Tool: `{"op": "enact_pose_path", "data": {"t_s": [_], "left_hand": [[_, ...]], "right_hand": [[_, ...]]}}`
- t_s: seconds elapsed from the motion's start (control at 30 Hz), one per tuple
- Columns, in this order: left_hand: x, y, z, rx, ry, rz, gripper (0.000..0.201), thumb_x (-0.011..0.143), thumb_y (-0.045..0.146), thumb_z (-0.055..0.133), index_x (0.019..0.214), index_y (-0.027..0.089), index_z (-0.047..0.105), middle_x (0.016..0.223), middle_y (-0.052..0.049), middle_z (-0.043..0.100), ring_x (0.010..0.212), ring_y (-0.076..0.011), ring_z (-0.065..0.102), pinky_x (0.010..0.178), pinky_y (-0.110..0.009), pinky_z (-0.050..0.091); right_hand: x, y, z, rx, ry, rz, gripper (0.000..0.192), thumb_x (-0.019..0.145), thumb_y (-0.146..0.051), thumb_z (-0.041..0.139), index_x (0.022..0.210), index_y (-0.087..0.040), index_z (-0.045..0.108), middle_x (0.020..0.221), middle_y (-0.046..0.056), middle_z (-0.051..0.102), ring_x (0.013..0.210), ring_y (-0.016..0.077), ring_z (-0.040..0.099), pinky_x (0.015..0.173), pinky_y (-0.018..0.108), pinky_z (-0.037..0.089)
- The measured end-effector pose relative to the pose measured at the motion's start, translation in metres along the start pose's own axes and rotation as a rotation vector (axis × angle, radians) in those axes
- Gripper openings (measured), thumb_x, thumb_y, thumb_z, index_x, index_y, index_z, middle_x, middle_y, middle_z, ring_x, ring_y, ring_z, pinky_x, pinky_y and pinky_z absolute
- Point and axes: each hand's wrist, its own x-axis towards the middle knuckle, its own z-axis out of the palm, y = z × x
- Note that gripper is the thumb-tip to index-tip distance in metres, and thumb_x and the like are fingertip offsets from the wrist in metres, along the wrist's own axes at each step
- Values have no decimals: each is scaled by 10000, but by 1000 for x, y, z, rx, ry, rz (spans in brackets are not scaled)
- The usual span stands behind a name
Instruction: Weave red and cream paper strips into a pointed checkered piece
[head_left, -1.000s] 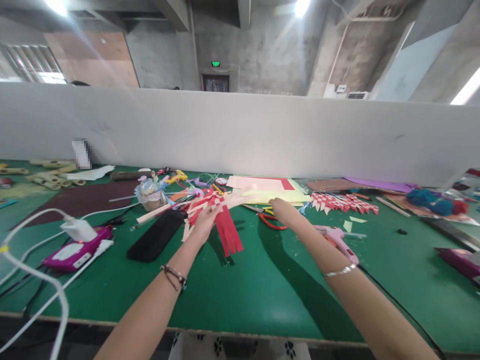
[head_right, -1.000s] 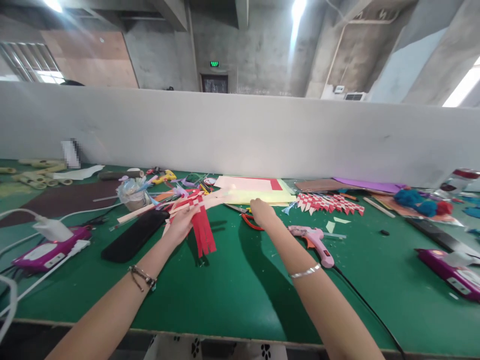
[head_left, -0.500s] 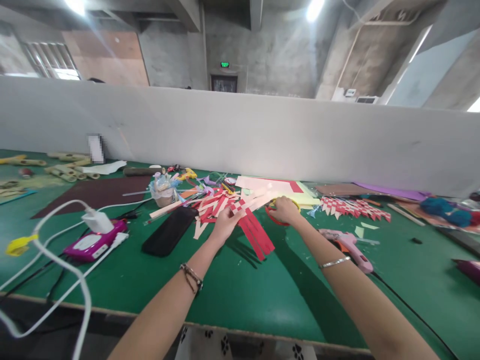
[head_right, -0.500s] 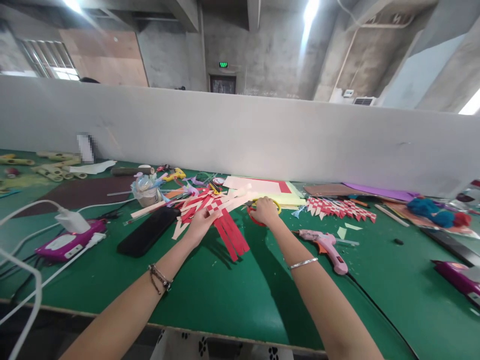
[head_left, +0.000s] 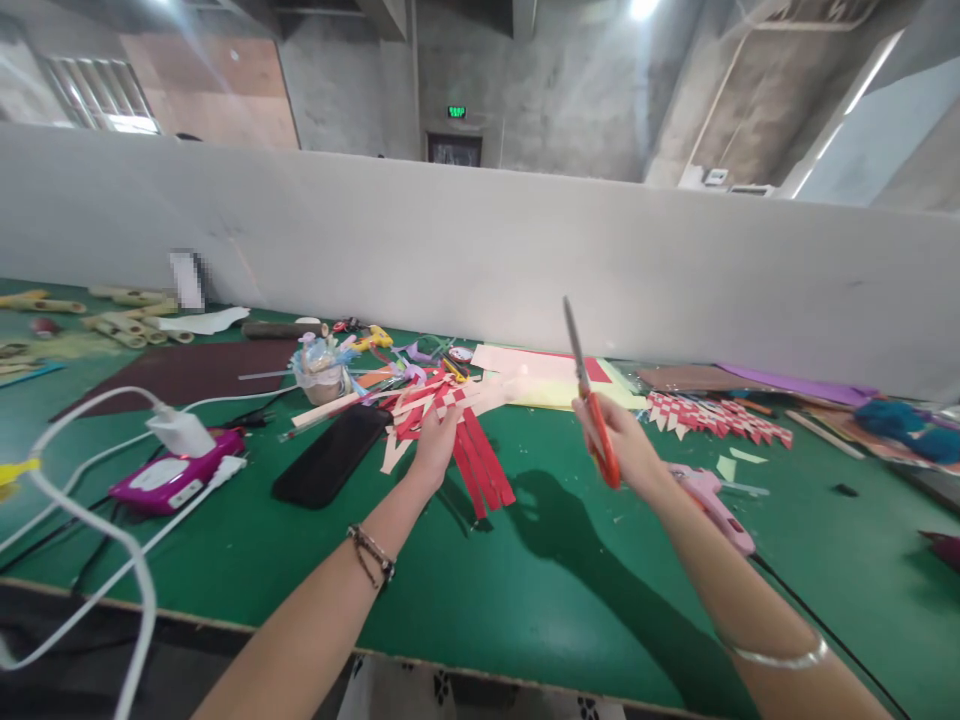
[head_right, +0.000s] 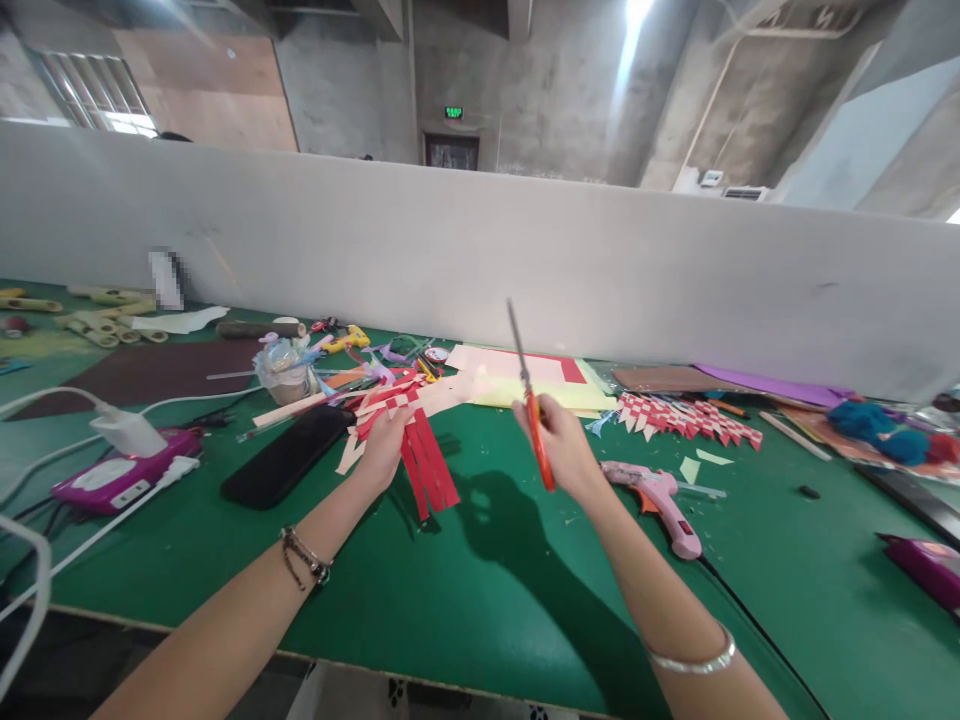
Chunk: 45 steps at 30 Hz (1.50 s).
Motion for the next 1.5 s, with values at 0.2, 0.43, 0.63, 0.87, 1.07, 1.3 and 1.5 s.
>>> {"op": "enact_pose_path", "data": {"t_s": [0.2,0.43,0.63,0.87,1.07,1.3,1.5], "left_hand": [[-2,-1,3,-11,97,57,251,702,405,599,614,182,525,555,33,557,573,-146,542,568,-239,405],[-10,6,9,-108,88,29,269,685,388,653,598,170,522,517,53,509,531,-107,507,522,-201,383],[-12,14,12,-260,55,-134,230,649,365,651,673,168,536,546,51,552,467,-90,530,479,-196,432],[-8,11,10,-275,59,-146,195,636,311,663,734,167,575,620,25,628,558,-121,610,535,-207,480],[-3,0,5,-149,94,-51,178,640,309,683,722,174,601,666,9,655,697,-155,632,620,-224,472],[-8,5,6,-4,70,67,237,646,350,683,786,163,639,745,-17,679,765,-177,631,674,-246,475],[-9,7,8,70,11,158,308,694,415,639,866,159,634,806,-38,686,813,-205,631,721,-281,487]], "right_hand": [[-38,7,36,-354,-164,-136,281,788,-470,460,697,-223,361,645,-20,492,540,126,454,500,233,315],[-46,8,42,-521,-218,-155,243,827,-457,407,795,-217,404,807,31,566,696,186,553,562,257,330],[-47,10,41,-602,-205,-111,320,833,-513,401,761,-204,437,769,30,584,637,171,544,523,246,253],[-47,9,36,-596,-220,-88,281,825,-473,435,738,-206,433,767,26,590,629,160,530,513,239,225],[-47,8,33,-570,-239,-51,321,811,-507,439,695,-210,397,729,9,576,593,146,501,501,233,223],[-47,7,30,-592,-228,-34,329,808,-521,435,700,-212,402,734,6,577,591,144,501,494,233,222],[-46,10,30,-625,-215,-49,315,803,-506,452,708,-209,407,759,12,578,602,147,506,493,235,220]]}}
